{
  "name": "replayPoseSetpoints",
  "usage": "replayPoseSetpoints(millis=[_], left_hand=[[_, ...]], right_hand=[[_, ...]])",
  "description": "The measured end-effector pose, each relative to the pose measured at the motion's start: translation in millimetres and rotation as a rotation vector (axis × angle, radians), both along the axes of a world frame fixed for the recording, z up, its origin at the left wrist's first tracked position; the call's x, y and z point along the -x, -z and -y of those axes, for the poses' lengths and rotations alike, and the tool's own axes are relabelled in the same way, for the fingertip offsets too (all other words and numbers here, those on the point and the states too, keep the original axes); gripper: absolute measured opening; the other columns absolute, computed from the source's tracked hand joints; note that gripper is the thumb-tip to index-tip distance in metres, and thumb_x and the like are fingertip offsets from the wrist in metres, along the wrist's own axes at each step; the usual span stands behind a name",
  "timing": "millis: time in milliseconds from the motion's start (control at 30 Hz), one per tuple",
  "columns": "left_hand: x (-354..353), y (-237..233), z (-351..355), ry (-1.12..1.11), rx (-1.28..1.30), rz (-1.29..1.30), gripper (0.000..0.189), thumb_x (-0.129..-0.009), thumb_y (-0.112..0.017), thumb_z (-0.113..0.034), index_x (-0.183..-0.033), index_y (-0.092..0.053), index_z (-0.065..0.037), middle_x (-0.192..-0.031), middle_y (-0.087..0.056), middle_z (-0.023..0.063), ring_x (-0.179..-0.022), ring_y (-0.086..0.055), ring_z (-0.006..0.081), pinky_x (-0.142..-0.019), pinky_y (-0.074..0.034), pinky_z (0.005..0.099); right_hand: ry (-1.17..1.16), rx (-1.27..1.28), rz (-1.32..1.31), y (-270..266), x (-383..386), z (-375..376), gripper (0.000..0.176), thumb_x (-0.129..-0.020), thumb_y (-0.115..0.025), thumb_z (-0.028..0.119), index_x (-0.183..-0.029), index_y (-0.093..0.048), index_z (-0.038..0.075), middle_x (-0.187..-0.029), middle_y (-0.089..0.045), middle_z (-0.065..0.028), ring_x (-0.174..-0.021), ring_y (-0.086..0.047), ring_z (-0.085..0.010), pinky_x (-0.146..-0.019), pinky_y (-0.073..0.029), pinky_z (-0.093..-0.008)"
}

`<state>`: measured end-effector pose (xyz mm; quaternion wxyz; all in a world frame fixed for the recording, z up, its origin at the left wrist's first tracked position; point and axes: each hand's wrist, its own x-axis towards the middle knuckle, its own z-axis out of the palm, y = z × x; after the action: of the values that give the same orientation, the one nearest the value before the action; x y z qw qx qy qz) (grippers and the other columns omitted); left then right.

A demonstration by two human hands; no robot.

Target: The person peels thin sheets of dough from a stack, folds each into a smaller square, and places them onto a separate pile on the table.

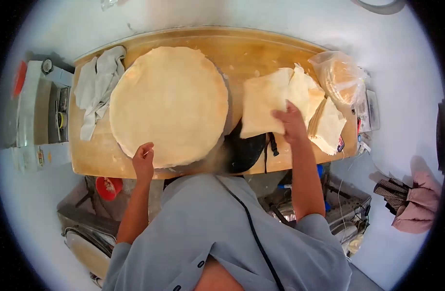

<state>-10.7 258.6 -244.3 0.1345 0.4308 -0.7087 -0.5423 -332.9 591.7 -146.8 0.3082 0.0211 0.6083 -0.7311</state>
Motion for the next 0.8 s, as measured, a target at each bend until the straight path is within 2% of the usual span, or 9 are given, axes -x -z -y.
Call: replayPoseSetpoints(millis=[33,167,267,367,433,533,600,733,800], left_hand=[[1.7,0.6,-4.1,-0.002,0.005,-0.012,0.021,-0.094,-0.059,-0.007,-0.113,-0.066,0.0,-0.107,-0.068,0.0066,-0.099,-0.063,0.0146,-0.089,-0.049,0.028],[4.3,-3.6,-17.3,0.046,0.076,-0.021,0.02,-0.094,-0.059,-0.008,-0.11,-0.067,0.0,-0.104,-0.069,0.006,-0.093,-0.063,0.0133,-0.084,-0.05,0.0267],[-5.1,-4.5,-23.0,0.077,0.147,0.024,0.02,-0.093,-0.06,-0.009,-0.11,-0.067,0.0,-0.103,-0.07,0.006,-0.092,-0.063,0.0129,-0.082,-0.05,0.0268],[-17.0,-2.7,-28.2,0.088,0.15,0.087,0.021,-0.092,-0.06,-0.009,-0.11,-0.067,0.0,-0.104,-0.07,0.0074,-0.094,-0.064,0.0141,-0.083,-0.051,0.0278],[-24.6,-1.5,-31.8,0.084,0.121,0.12,0.022,-0.091,-0.059,-0.009,-0.11,-0.067,0.0,-0.105,-0.07,0.0087,-0.096,-0.065,0.0154,-0.084,-0.051,0.0286],[-33.0,-2.2,-31.8,0.141,0.145,0.158,0.022,-0.091,-0.059,-0.009,-0.109,-0.067,0.0,-0.104,-0.07,0.0092,-0.095,-0.066,0.016,-0.083,-0.052,0.0291],[-33.9,-1.1,-32.0,0.132,0.167,0.185,0.021,-0.09,-0.059,-0.008,-0.108,-0.068,0.0,-0.103,-0.071,0.0091,-0.094,-0.066,0.0164,-0.083,-0.052,0.0292],[-33.3,6.8,-28.7,0.142,0.155,0.15,0.02,-0.092,-0.062,-0.011,-0.109,-0.068,0.0,-0.102,-0.071,0.0072,-0.092,-0.065,0.0142,-0.085,-0.051,0.0285],[-30.1,8.5,-27.4,0.133,0.15,0.166,0.02,-0.092,-0.061,-0.01,-0.108,-0.068,0.0,-0.101,-0.071,0.0072,-0.091,-0.064,0.0139,-0.084,-0.051,0.0285]], right_hand=[[0.034,-0.07,-0.098,-2.3,14.9,-20.4,0.043,-0.085,-0.062,-0.003,-0.128,-0.056,-0.001,-0.115,-0.067,-0.0105,-0.098,-0.067,-0.0189,-0.085,-0.056,-0.0334],[0.23,0.103,-0.153,-13.2,57.0,-80.5,0.042,-0.088,-0.061,-0.001,-0.13,-0.055,0.001,-0.118,-0.066,-0.0116,-0.103,-0.065,-0.022,-0.089,-0.055,-0.0368],[0.259,0.178,-0.117,17.1,80.9,-118.8,0.044,-0.088,-0.063,0.0,-0.131,-0.054,0.001,-0.119,-0.065,-0.012,-0.105,-0.063,-0.0222,-0.092,-0.053,-0.0381],[0.258,0.026,-0.112,96.7,106.8,-163.2,0.04,-0.088,-0.063,0.001,-0.127,-0.056,0.0,-0.115,-0.066,-0.0125,-0.101,-0.064,-0.0209,-0.088,-0.053,-0.0359],[0.152,-0.369,-0.139,161.9,125.2,-197.7,0.036,-0.087,-0.062,0.001,-0.123,-0.058,-0.001,-0.109,-0.068,-0.0115,-0.093,-0.065,-0.0194,-0.08,-0.053,-0.0341],[0.227,-0.331,-0.029,128.8,103.5,-180.1,0.033,-0.086,-0.064,0.001,-0.118,-0.059,-0.001,-0.101,-0.068,-0.0088,-0.085,-0.064,-0.0175,-0.073,-0.051,-0.0328],[0.197,-0.326,-0.03,141.0,105.1,-189.2,0.031,-0.085,-0.066,0.003,-0.115,-0.06,0.0,-0.098,-0.067,-0.007,-0.082,-0.063,-0.0172,-0.071,-0.05,-0.0323],[0.18,-0.582,-0.132,135.6,100.3,-189.0,0.032,-0.083,-0.072,0.013,-0.112,-0.061,0.003,-0.088,-0.065,-0.0077,-0.079,-0.063,-0.0228,-0.071,-0.051,-0.0362],[0.132,-1.264,-0.403,124.9,97.9,-181.0,0.046,-0.079,-0.077,0.025,-0.116,-0.059,0.003,-0.094,-0.064,-0.0154,-0.085,-0.064,-0.0317,-0.077,-0.051,-0.042]])
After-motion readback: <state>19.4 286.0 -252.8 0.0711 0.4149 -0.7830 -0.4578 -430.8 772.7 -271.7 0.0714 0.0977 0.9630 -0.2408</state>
